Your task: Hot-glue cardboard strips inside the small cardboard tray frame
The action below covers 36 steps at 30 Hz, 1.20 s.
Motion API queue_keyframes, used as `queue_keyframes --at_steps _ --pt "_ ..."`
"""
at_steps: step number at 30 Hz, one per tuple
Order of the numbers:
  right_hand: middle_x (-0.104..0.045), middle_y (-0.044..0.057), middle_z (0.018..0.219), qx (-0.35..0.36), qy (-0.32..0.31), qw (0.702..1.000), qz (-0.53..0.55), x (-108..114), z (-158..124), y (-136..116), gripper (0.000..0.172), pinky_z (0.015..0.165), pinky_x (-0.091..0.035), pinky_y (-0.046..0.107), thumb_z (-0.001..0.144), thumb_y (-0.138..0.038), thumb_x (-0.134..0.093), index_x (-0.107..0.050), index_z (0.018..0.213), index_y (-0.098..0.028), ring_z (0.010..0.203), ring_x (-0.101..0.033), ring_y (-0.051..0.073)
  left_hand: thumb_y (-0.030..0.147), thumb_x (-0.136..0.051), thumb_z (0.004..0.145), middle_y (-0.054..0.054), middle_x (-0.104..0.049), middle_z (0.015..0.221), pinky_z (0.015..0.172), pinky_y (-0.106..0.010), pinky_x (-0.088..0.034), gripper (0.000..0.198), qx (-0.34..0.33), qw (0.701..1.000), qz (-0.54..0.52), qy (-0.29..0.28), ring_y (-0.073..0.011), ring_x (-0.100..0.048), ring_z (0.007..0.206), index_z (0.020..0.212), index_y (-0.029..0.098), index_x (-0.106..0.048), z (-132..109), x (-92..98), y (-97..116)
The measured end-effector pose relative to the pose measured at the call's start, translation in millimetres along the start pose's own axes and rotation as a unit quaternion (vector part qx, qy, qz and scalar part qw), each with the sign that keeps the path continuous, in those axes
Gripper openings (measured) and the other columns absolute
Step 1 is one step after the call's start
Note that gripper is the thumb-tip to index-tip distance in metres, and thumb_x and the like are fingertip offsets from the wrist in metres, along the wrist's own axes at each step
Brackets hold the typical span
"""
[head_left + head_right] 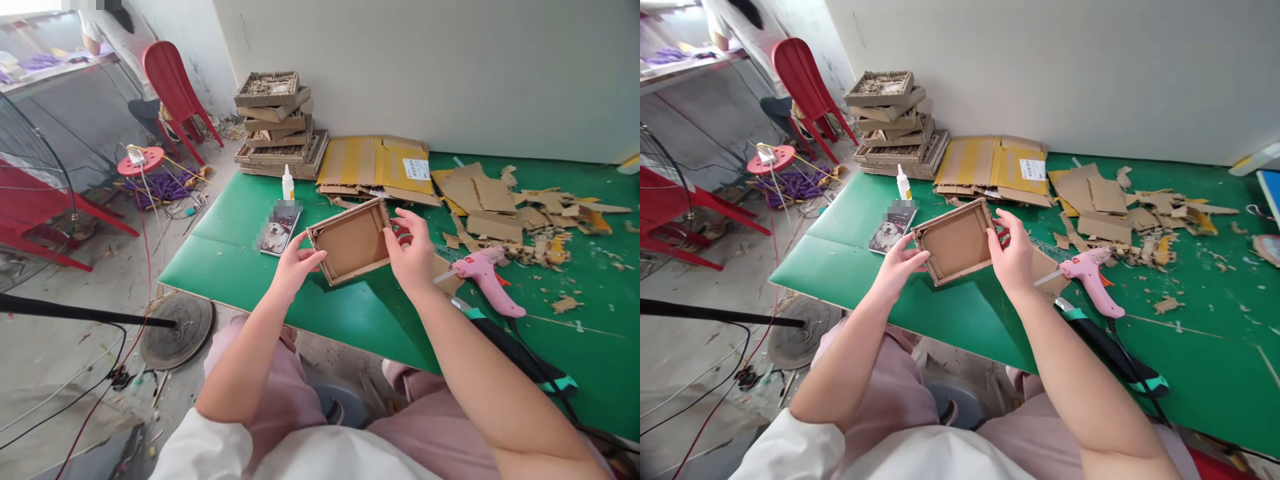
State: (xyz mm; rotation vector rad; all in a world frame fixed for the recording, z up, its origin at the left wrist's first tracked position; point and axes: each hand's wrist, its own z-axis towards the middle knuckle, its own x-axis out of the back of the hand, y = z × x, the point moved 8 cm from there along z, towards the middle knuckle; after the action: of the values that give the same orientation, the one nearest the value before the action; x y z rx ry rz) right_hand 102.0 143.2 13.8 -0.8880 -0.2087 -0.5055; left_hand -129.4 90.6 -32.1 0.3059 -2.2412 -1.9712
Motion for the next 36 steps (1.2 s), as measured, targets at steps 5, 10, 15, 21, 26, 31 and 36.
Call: queue_keyframes --at_steps 5,10,15,21,26,31,36 --pt "-0.063 0.009 0.116 0.002 0.006 0.998 0.067 2.2 3.1 -1.1 0.042 0.080 -0.053 0.038 0.086 -0.036 -0.053 -0.044 0.125 -0.024 0.089 -0.063 0.018 0.036 -0.074 0.066 0.000 -0.067 0.079 0.069 -0.025 -0.054 0.034 -0.143 0.981 0.076 0.109 -0.0135 -0.063 0.075 0.094 0.018 -0.066 -10.9 19.9 27.9" --pt "-0.060 0.012 0.119 -0.045 0.013 0.999 0.021 7.4 7.2 7.0 0.041 0.083 -0.052 0.039 0.088 -0.036 -0.044 -0.040 0.126 -0.022 0.096 -0.061 0.020 0.029 -0.057 0.086 -0.005 -0.073 0.093 0.092 -0.032 -0.051 0.020 -0.395 0.824 0.385 0.129 -0.0171 -0.066 0.089 0.100 0.021 -0.069 -36.5 -0.2 58.4" --pt "-0.059 0.014 0.120 -0.049 -0.004 0.999 -0.011 6.1 8.4 8.9 0.042 0.085 -0.051 0.041 0.087 -0.034 -0.040 -0.038 0.127 -0.021 0.098 -0.060 0.021 0.027 -0.048 0.092 -0.006 -0.074 0.097 0.097 -0.032 -0.047 0.026 -0.461 0.739 0.483 0.095 -0.0167 -0.067 0.092 0.103 0.020 -0.070 -42.5 -20.3 57.0" --pt "-0.059 0.013 0.119 -0.041 0.000 0.999 -0.009 6.8 9.2 12.7 0.040 0.084 -0.052 0.037 0.087 -0.033 -0.041 -0.040 0.125 -0.021 0.097 -0.059 0.019 0.027 -0.047 0.093 -0.005 -0.074 0.099 0.103 -0.035 -0.039 0.025 -0.447 0.742 0.493 0.077 -0.0170 -0.067 0.093 0.103 0.023 -0.069 -37.5 -22.5 55.8" --pt "-0.059 0.013 0.118 -0.031 0.010 0.999 -0.004 8.6 10.1 13.8 0.040 0.083 -0.052 0.036 0.086 -0.031 -0.041 -0.042 0.125 -0.019 0.098 -0.059 0.018 0.025 -0.051 0.091 -0.003 -0.074 0.097 0.110 -0.038 -0.026 0.021 -0.479 0.721 0.488 0.116 -0.0164 -0.067 0.090 0.103 0.024 -0.068 -41.4 -17.6 62.7" --pt "-0.058 0.012 0.120 -0.044 -0.004 0.999 -0.031 6.7 10.2 16.4 0.041 0.084 -0.051 0.038 0.087 -0.031 -0.039 -0.040 0.126 -0.021 0.100 -0.058 0.020 0.026 -0.050 0.092 -0.001 -0.074 0.100 0.111 -0.042 -0.026 0.022 -0.458 0.724 0.506 0.098 -0.0170 -0.067 0.092 0.105 0.027 -0.068 -37.8 -19.2 61.8" --pt "-0.060 0.012 0.117 -0.045 0.013 0.999 -0.001 9.2 10.4 16.4 0.040 0.084 -0.051 0.038 0.085 -0.033 -0.044 -0.044 0.123 -0.022 0.099 -0.058 0.021 0.025 -0.055 0.087 -0.004 -0.073 0.100 0.092 -0.035 -0.045 0.019 -0.445 0.767 0.437 0.151 -0.0181 -0.065 0.094 0.100 0.023 -0.069 -39.2 0.3 70.9"
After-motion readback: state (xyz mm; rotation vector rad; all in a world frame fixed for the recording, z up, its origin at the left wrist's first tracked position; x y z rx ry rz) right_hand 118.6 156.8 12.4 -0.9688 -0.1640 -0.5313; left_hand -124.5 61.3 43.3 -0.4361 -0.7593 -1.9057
